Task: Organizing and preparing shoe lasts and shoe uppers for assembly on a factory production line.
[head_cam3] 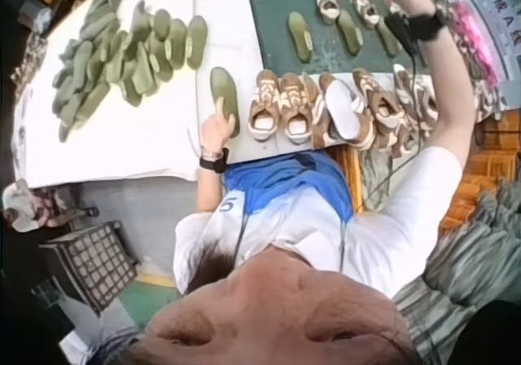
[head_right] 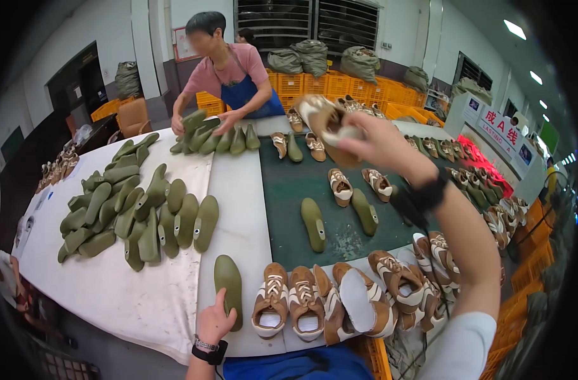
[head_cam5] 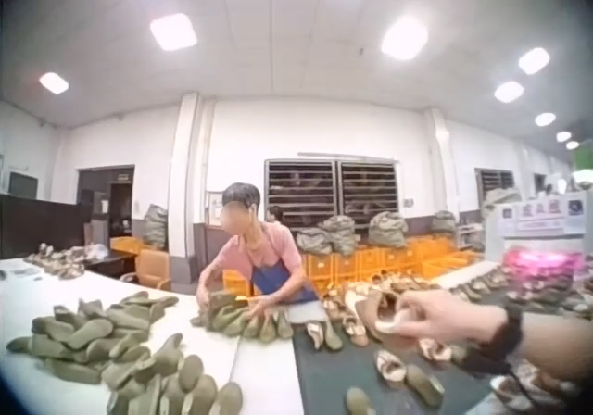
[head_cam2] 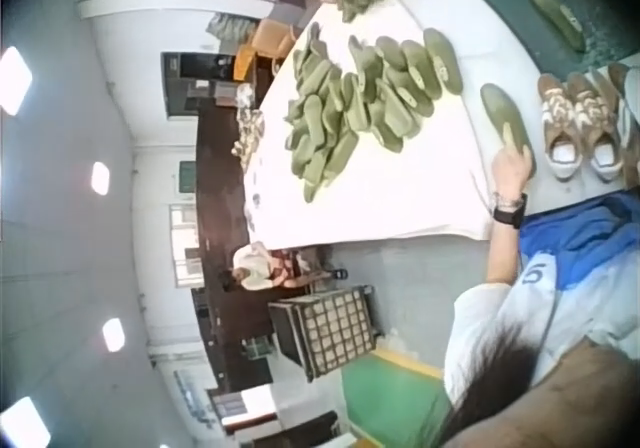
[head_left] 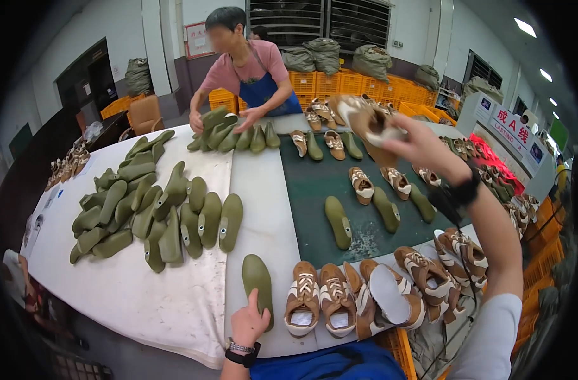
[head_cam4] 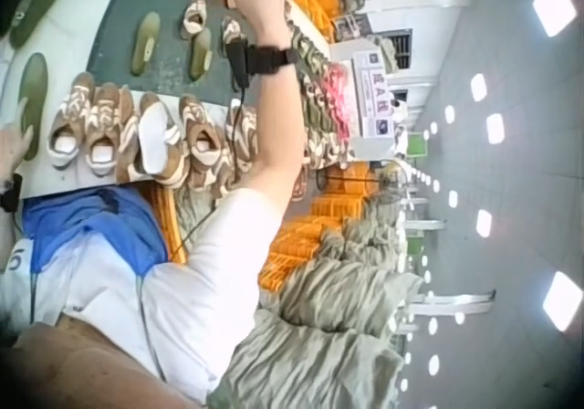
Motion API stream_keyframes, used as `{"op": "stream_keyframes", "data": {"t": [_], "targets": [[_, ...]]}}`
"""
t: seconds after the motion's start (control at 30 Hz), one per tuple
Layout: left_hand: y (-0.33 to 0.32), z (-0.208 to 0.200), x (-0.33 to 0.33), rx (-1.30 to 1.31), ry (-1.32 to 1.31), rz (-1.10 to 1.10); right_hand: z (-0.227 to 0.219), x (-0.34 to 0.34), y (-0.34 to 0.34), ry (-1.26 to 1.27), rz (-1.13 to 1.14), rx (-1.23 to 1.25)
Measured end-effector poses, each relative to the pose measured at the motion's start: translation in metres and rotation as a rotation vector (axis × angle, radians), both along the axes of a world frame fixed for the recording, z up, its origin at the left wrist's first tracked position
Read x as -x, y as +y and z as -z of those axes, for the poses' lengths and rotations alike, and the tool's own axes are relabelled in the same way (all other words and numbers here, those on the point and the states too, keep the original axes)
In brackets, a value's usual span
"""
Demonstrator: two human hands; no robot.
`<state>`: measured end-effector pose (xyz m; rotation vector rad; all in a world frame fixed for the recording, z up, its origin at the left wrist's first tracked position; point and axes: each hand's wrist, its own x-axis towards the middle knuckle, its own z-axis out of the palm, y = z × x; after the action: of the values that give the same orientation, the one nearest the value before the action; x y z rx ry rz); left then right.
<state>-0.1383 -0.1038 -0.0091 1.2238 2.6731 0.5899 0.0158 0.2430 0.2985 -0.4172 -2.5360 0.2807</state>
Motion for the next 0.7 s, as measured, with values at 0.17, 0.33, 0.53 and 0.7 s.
{"op": "stream_keyframes", "data": {"t": [0.17, 0.33, 0.53, 0.7], "targets": [[-0.005, 0.002, 0.006, -0.057, -0.113, -0.089, 0.061, 0.131, 0.055, -0.144, 0.047, 0.11], [-0.005, 0.003, 0.01, -0.032, -0.142, -0.084, 0.201, 0.199, 0.079, -0.389, 0.205, 0.17], [-0.005, -0.014, 0.003, -0.087, -0.233, -0.098, 0.326, 0.22, 0.094, -0.523, 0.339, 0.255], [0.001, -0.025, -0.001, -0.034, -0.274, -0.128, 0.349, 0.213, 0.102, -0.353, 0.475, 0.365]]}}
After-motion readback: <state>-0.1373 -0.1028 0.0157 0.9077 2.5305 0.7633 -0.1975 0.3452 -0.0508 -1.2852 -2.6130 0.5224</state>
